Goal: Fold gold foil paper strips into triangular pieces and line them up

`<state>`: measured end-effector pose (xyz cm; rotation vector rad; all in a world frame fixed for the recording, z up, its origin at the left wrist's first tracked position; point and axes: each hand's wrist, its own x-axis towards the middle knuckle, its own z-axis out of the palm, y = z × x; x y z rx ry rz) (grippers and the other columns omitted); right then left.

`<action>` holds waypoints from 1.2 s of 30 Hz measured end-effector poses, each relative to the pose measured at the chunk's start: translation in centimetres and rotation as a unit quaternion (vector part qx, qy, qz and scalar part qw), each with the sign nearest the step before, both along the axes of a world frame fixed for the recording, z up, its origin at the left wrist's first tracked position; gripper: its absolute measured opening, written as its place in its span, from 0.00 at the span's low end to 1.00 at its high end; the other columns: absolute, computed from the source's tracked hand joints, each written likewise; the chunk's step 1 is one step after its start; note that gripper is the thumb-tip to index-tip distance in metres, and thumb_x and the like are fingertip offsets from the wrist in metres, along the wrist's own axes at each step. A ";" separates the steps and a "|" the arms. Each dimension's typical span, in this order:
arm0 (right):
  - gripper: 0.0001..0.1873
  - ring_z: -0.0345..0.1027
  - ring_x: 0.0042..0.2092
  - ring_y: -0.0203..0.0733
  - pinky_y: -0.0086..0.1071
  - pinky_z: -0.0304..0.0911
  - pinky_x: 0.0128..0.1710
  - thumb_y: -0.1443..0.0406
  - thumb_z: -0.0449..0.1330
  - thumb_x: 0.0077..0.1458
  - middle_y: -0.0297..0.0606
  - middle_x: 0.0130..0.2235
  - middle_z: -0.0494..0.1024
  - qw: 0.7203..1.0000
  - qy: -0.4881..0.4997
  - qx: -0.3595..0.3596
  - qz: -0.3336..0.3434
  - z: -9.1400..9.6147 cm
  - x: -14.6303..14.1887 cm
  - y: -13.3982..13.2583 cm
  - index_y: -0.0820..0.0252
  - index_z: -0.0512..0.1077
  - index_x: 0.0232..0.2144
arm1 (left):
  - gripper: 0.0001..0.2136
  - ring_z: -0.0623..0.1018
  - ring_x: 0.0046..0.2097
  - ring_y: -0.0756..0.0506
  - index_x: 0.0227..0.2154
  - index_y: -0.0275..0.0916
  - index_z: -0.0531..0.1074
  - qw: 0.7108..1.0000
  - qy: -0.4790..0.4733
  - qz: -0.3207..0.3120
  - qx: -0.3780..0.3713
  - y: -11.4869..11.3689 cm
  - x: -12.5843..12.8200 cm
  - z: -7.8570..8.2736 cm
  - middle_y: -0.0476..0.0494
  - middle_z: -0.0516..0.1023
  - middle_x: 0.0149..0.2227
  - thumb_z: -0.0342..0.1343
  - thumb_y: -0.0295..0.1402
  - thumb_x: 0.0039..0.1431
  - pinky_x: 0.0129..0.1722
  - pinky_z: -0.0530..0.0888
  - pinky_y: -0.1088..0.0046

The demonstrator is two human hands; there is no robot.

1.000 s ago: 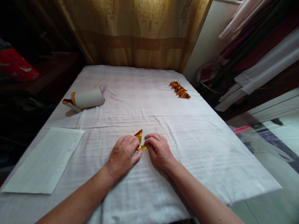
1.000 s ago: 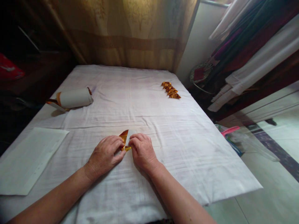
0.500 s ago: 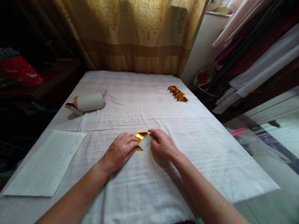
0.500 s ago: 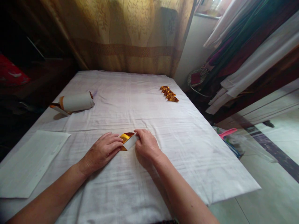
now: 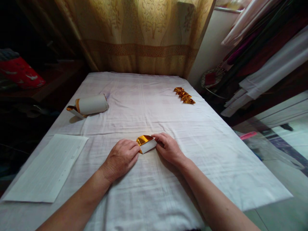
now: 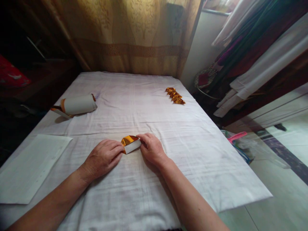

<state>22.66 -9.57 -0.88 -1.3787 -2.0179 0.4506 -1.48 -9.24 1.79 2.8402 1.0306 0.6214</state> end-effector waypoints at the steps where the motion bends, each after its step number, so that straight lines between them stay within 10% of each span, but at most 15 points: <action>1: 0.23 0.71 0.43 0.43 0.36 0.68 0.44 0.76 0.56 0.54 0.39 0.41 0.77 1.000 -0.013 0.014 0.005 -0.1 0.1 0.1 0.55 0.74 0.50 | 0.06 0.76 0.44 0.42 0.38 0.40 0.75 1.000 0.000 0.002 -0.003 -0.1 0.1 0.1 0.43 0.79 0.41 0.53 0.32 0.65 0.48 0.70 0.60; 15: 0.07 0.70 0.43 0.43 0.38 0.65 0.45 0.66 0.59 0.63 0.38 0.43 0.81 0.972 -0.173 0.110 0.117 1.7 -1.0 -1.2 0.53 0.79 0.38 | 0.07 0.76 0.50 0.38 0.38 0.40 0.75 0.999 0.002 0.040 0.036 0.7 -0.5 -0.5 0.43 0.82 0.42 0.53 0.33 0.66 0.51 0.70 0.56; 25: 0.08 0.74 0.41 0.40 0.35 0.68 0.44 0.68 0.57 0.64 0.38 0.39 0.82 0.990 0.026 0.049 0.129 0.3 -0.6 -0.2 0.56 0.77 0.39 | 0.12 0.75 0.39 0.38 0.34 0.38 0.72 0.989 0.038 0.137 0.039 -0.6 1.8 -0.7 0.39 0.77 0.36 0.59 0.42 0.61 0.41 0.69 0.59; 36: 0.03 0.73 0.39 0.41 0.34 0.68 0.41 0.69 0.63 0.57 0.38 0.37 0.78 0.998 0.033 0.022 0.055 0.0 -1.7 0.4 0.56 0.76 0.35 | 0.16 0.75 0.40 0.38 0.35 0.36 0.73 0.985 0.057 0.159 0.044 -0.7 2.3 -0.1 0.40 0.77 0.36 0.60 0.46 0.60 0.42 0.68 0.60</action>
